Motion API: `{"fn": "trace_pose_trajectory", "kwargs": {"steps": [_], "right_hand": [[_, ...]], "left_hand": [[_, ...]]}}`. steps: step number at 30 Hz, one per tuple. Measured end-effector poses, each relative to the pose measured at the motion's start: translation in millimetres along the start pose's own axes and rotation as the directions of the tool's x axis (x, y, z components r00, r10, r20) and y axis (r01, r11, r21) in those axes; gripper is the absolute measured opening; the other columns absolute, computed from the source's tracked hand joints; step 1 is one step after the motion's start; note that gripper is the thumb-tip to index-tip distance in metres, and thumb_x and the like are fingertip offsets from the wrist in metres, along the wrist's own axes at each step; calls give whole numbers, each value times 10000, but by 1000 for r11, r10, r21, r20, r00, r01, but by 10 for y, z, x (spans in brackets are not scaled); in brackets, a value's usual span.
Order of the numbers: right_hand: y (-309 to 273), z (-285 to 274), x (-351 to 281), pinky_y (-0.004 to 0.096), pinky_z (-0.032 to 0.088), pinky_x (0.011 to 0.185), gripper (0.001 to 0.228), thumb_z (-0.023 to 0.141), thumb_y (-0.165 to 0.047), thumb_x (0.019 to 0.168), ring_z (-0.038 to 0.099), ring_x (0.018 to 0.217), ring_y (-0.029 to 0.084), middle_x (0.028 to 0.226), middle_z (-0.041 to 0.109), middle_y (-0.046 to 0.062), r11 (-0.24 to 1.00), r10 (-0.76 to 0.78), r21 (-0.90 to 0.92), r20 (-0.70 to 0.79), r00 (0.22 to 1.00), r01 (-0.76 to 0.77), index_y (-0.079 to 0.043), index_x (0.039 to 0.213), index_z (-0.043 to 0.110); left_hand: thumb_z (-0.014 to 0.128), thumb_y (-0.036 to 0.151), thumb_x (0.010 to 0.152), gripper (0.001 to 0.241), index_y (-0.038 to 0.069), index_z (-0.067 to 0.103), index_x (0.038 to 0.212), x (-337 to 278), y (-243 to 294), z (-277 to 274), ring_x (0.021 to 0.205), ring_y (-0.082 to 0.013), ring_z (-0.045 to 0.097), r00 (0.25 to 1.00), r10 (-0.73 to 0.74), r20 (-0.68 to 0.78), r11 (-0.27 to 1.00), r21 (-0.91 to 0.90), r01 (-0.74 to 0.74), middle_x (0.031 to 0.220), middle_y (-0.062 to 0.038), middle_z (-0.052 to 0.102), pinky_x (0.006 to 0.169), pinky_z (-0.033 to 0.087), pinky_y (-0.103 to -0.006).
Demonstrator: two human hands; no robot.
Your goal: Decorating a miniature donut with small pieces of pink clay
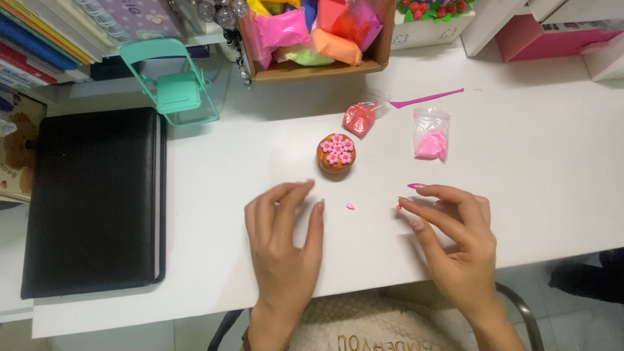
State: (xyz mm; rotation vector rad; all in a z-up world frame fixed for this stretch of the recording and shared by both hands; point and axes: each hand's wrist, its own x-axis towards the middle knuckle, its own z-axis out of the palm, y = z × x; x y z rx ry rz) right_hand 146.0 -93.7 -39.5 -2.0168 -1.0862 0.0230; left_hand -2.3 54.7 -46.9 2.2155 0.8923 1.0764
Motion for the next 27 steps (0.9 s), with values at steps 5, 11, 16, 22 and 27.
{"fn": "trace_pose_trajectory", "kwargs": {"steps": [5, 11, 16, 22, 27], "right_hand": [[-60, -17, -79, 317, 509, 1030, 236, 722, -38, 893, 553, 1161, 216, 1241, 633, 96, 969, 75, 236, -8, 997, -71, -53, 1126, 753], [-50, -53, -188, 322, 498, 999, 230, 746, -64, 868, 573, 1178, 244, 1225, 627, 138, 960, -30, 278, -33, 999, 38, -67, 1098, 744], [-99, -108, -190, 316, 501, 945, 224, 804, -83, 826, 589, 1128, 234, 1182, 634, 143, 971, -70, 224, -72, 995, 84, -98, 1045, 760], [-100, -202, -180, 301, 522, 883, 192, 844, -103, 774, 595, 1089, 223, 1107, 647, 123, 964, -132, 220, -84, 988, 148, -111, 954, 777], [-71, -264, -181, 305, 499, 917, 183, 843, -158, 765, 567, 1062, 225, 1061, 660, 58, 960, -215, 165, -79, 973, 226, -139, 936, 781]], "left_hand": [[680, 180, 961, 221, 109, 738, 1162, -130, 399, 5, 807, -159, 562, 953, -192, 233, 883, -382, 271, 991, -37, 684, 787, 487, -297], [768, 195, 871, 211, 48, 809, 1015, -90, 591, 55, 847, -83, 693, 553, -467, 690, 270, -484, 832, 977, -44, 817, 757, 566, -205], [791, 138, 870, 111, 30, 805, 891, -52, 610, 8, 824, -113, 723, 474, -468, 746, 190, -439, 878, 850, -64, 810, 819, 586, -236], [747, 175, 919, 137, 56, 765, 854, -111, 589, -14, 871, -120, 714, 518, -315, 795, 185, -485, 855, 853, -53, 784, 901, 577, -261], [760, 179, 911, 137, 45, 770, 885, -138, 609, -17, 859, -120, 688, 477, -296, 828, 132, -459, 879, 863, -57, 769, 851, 558, -248]]}}
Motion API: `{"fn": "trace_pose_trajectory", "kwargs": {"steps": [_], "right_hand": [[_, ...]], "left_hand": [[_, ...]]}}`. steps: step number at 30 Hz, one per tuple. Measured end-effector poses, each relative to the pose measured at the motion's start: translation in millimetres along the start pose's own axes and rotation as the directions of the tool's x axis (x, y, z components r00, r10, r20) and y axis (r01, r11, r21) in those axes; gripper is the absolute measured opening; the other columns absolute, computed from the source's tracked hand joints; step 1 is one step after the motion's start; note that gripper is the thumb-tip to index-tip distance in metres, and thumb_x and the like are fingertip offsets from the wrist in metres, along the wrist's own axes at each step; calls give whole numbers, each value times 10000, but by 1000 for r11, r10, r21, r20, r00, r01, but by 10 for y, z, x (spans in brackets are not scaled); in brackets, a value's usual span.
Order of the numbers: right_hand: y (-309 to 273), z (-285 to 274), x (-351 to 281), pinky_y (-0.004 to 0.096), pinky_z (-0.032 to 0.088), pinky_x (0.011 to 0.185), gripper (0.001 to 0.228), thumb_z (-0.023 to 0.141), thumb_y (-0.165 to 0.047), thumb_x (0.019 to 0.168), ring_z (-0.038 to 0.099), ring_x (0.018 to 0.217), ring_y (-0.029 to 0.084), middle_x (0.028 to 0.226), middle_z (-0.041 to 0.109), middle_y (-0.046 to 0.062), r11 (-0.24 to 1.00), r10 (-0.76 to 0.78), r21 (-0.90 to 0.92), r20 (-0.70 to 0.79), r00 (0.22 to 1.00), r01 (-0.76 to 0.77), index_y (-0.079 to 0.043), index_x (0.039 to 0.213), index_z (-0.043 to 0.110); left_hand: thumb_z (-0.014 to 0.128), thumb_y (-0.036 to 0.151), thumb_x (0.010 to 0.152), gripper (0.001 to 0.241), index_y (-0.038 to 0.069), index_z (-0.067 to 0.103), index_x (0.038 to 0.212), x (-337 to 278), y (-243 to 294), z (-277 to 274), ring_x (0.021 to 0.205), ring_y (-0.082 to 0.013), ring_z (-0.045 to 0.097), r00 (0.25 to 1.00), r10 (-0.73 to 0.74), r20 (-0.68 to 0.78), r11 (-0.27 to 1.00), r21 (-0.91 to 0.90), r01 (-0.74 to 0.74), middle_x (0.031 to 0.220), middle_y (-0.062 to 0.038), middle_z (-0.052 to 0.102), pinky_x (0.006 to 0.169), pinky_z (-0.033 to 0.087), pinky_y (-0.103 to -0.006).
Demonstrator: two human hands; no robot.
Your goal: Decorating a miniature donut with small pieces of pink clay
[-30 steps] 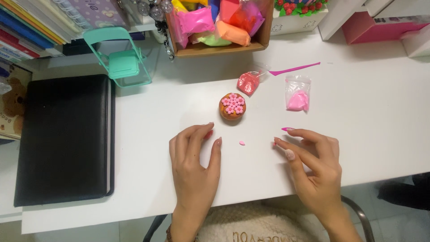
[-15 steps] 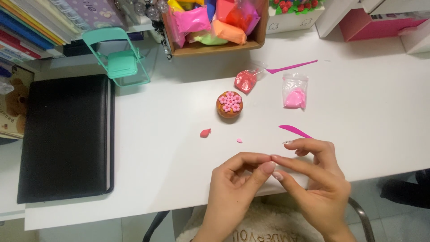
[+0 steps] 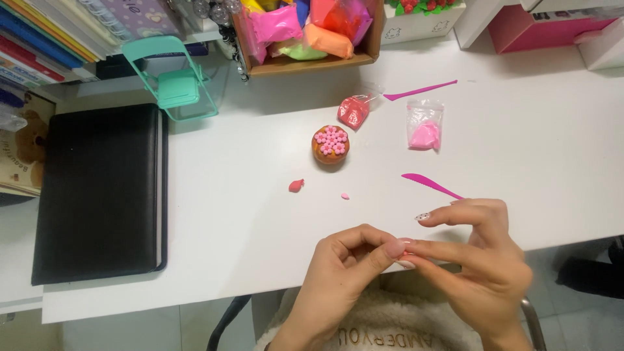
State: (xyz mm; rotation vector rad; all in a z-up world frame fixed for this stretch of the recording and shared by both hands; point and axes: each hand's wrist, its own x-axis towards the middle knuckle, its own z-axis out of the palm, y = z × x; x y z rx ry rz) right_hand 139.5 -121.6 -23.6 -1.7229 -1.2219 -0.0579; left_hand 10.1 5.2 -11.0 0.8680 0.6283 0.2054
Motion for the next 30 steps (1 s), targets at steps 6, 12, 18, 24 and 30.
{"fn": "trace_pose_trajectory", "kwargs": {"steps": [6, 12, 18, 24, 30], "right_hand": [[44, -46, -1, 327, 487, 905, 183, 834, -184, 790, 517, 1095, 240, 1108, 654, 86, 995, -100, -28, 7, 995, 100, -162, 963, 779], [77, -53, -21, 365, 497, 868, 146, 837, -174, 829, 452, 1062, 231, 1053, 652, 54, 971, -206, -130, -27, 978, 201, -188, 956, 767], [103, 40, -124, 381, 528, 915, 85, 780, -126, 873, 455, 1049, 230, 997, 628, 35, 978, -166, -145, -88, 982, 152, -130, 956, 759], [105, 177, -240, 301, 525, 912, 102, 691, -134, 925, 579, 1014, 224, 1063, 557, 126, 978, 163, 164, -193, 968, -132, -33, 935, 699], [99, 105, 15, 313, 496, 1024, 102, 738, -3, 916, 592, 1138, 222, 1136, 598, 131, 933, 347, 148, -113, 931, -329, -11, 1017, 745]], "left_hand": [[749, 166, 935, 151, 33, 813, 903, 18, -35, -18, 746, -92, 566, 999, -48, 18, 998, 35, 47, 839, -59, 786, 725, 440, -227], [760, 155, 909, 135, 38, 797, 852, 13, -36, 29, 849, -116, 709, 1000, -4, -19, 1000, 25, 4, 862, -75, 810, 868, 558, -242], [790, 162, 897, 135, 32, 803, 862, 14, -76, 70, 791, -95, 635, 991, -50, -123, 997, 51, 57, 815, -44, 767, 787, 496, -224], [801, 164, 898, 147, 35, 780, 830, 4, -53, 113, 788, -95, 614, 980, -54, -194, 994, 88, 72, 782, -14, 714, 779, 499, -227], [768, 184, 894, 119, 72, 808, 886, 53, -81, -146, 868, -82, 696, 951, 202, -235, 957, 255, -140, 897, -10, 814, 858, 532, -222]]}}
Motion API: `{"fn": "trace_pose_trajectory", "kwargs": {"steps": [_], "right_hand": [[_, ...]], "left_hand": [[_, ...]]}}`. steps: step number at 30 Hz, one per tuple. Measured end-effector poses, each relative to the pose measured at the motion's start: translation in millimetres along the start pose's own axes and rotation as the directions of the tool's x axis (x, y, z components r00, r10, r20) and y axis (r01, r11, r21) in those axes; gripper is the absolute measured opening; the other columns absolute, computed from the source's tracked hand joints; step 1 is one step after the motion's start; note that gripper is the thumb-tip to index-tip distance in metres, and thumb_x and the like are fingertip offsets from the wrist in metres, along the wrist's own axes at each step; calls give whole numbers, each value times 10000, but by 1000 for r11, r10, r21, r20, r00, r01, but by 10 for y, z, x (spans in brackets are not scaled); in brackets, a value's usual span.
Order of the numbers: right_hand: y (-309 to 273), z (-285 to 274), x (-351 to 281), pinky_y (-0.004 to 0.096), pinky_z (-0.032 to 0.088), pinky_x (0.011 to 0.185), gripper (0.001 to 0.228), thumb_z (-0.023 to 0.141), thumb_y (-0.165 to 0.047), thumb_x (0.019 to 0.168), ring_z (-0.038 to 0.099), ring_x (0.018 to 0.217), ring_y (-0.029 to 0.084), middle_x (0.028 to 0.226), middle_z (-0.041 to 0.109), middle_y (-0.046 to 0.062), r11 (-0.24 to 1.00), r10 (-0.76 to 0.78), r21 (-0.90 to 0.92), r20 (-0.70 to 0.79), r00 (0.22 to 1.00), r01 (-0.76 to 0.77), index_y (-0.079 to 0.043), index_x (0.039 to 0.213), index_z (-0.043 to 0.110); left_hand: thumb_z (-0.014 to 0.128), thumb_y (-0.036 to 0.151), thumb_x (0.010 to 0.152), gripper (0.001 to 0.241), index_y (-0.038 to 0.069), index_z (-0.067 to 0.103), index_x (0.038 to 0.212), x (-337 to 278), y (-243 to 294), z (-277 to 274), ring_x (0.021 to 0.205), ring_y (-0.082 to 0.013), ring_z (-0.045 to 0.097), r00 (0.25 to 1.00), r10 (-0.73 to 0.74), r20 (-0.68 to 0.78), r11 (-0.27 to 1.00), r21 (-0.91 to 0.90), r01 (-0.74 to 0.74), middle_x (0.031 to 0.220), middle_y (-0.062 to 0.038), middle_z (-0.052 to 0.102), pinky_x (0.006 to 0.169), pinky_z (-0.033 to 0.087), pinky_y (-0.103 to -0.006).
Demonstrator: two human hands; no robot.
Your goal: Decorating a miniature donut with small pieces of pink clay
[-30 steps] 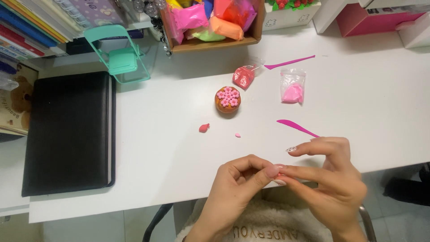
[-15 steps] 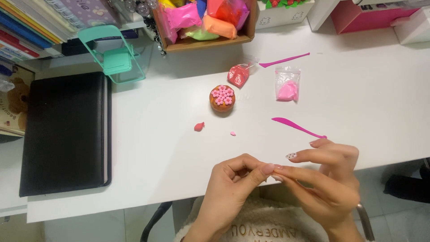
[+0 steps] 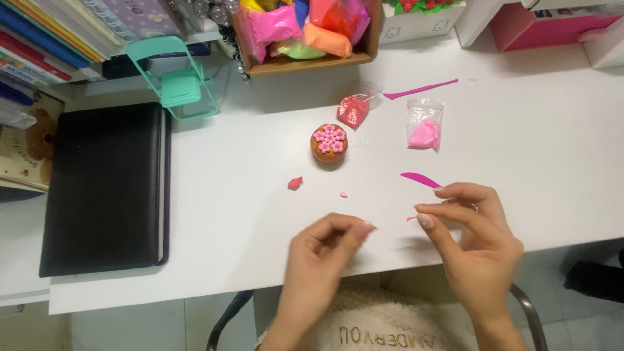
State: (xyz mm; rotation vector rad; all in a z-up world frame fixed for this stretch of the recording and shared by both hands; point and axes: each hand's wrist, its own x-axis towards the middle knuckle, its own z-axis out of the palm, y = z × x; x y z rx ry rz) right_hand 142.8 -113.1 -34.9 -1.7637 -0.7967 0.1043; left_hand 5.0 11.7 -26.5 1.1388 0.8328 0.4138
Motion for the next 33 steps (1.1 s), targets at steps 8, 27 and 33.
{"fn": "trace_pose_trajectory", "kwargs": {"steps": [8, 27, 33], "right_hand": [[73, 103, 143, 307, 493, 1024, 146, 781, -39, 902, 601, 1103, 196, 1134, 618, 83, 981, -74, -175, 89, 993, 89, -74, 1043, 780], [209, 158, 109, 440, 406, 946, 219, 693, -227, 982, 518, 1089, 278, 1331, 640, 22, 654, -388, -563, 324, 863, 505, -264, 1183, 772], [198, 73, 158, 472, 458, 961, 320, 673, -322, 981, 516, 1136, 312, 1367, 611, 143, 583, -485, -475, 447, 752, 659, -201, 1273, 724]], "left_hand": [[718, 152, 934, 117, 116, 811, 995, 132, 147, -404, 876, -86, 651, 865, 419, -275, 862, 419, -285, 958, 1, 761, 726, 499, -217], [793, 122, 962, 147, 111, 753, 1104, 395, -106, -535, 877, -218, 588, 522, 846, 111, 73, 945, -319, 986, -22, 639, 662, 420, -343], [817, 132, 956, 220, 121, 740, 1162, 410, -128, -536, 899, -229, 586, 520, 849, 97, 50, 964, -262, 1018, -20, 641, 651, 439, -357]]}}
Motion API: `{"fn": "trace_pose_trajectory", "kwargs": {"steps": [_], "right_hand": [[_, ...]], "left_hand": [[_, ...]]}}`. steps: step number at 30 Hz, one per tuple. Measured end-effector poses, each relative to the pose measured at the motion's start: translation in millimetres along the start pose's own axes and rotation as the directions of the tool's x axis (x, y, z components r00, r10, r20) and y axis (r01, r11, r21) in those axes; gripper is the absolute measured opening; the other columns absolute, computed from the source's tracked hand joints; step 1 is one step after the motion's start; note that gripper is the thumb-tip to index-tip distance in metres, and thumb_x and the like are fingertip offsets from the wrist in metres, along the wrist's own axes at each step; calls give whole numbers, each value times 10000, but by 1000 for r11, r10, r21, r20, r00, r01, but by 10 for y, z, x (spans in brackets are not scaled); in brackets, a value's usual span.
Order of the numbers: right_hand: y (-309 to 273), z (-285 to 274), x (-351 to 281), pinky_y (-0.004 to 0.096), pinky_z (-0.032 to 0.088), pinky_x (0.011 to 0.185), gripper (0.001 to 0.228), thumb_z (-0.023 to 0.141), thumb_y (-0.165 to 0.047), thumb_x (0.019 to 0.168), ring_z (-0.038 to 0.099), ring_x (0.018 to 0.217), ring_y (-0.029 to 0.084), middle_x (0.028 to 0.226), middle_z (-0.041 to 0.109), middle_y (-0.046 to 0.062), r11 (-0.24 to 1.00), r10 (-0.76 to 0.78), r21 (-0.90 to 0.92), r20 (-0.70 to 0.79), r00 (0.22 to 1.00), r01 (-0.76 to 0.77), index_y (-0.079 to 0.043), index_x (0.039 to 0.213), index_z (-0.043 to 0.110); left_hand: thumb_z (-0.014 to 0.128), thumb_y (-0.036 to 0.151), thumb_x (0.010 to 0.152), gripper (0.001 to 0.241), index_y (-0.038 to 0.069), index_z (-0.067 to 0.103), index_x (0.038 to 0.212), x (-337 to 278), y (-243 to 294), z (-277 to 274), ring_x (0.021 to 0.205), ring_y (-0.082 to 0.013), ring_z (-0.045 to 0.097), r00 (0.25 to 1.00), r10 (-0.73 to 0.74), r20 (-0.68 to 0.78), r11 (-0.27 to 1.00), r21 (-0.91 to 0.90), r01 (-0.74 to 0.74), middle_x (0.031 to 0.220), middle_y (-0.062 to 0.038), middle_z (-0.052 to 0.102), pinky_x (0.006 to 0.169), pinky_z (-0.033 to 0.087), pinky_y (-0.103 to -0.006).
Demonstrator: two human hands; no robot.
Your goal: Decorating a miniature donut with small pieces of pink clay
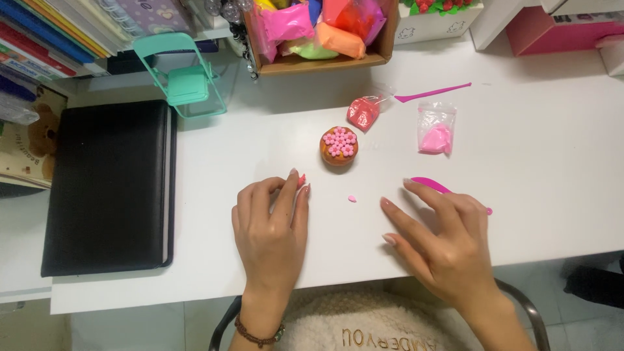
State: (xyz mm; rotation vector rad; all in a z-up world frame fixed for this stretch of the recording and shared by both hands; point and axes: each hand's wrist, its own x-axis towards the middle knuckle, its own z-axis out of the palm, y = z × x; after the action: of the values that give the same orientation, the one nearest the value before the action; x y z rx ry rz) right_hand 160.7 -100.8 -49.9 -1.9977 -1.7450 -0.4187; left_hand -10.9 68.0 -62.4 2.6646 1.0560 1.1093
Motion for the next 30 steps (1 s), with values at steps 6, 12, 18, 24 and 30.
{"fn": "trace_pose_trajectory", "kwargs": {"steps": [6, 12, 18, 24, 30], "right_hand": [[-4, -10, -64, 467, 400, 1022, 372, 625, -394, 988, 488, 1141, 294, 1431, 577, 112, 996, 71, -52, 29, 997, -69, -261, 1330, 692], [61, 14, -135, 452, 402, 1030, 330, 611, -359, 1003, 496, 1119, 298, 1423, 576, 136, 997, 65, -25, -39, 997, -66, -213, 1274, 732], [73, -22, -130, 469, 388, 1075, 346, 560, -394, 1013, 468, 1152, 298, 1451, 558, 123, 997, 70, -13, -9, 998, -70, -249, 1289, 711], [25, -31, -71, 508, 412, 1067, 402, 475, -451, 1027, 456, 1198, 297, 1443, 552, 155, 1000, -19, 5, -24, 1000, 19, -249, 1285, 708], [56, 18, -140, 518, 378, 1096, 458, 467, -508, 1011, 446, 1199, 293, 1470, 536, 129, 998, 54, -34, -2, 999, -54, -275, 1343, 679]], "left_hand": [[814, 173, 960, 161, 124, 760, 1104, 25, 23, -30, 904, -233, 578, 1000, -28, -2, 999, 45, 28, 1017, -33, 621, 669, 447, -359], [809, 111, 937, 122, 122, 750, 1043, 6, 2, -44, 931, -238, 586, 1000, -21, 10, 997, -80, 22, 1019, -35, 640, 669, 439, -342], [812, 219, 944, 254, 124, 735, 1167, -1, 14, -43, 1012, -243, 586, 1000, -8, 18, 999, -48, 9, 1106, -26, 634, 748, 478, -379], [783, 168, 969, 270, 107, 723, 1225, -45, 76, -33, 951, -268, 623, 990, 140, -36, 982, -120, -143, 1058, -66, 670, 753, 462, -401], [741, 167, 972, 200, 125, 717, 1166, -5, 244, 68, 1004, -245, 593, 963, 248, 102, 951, -213, -223, 1070, -36, 635, 707, 426, -393]]}}
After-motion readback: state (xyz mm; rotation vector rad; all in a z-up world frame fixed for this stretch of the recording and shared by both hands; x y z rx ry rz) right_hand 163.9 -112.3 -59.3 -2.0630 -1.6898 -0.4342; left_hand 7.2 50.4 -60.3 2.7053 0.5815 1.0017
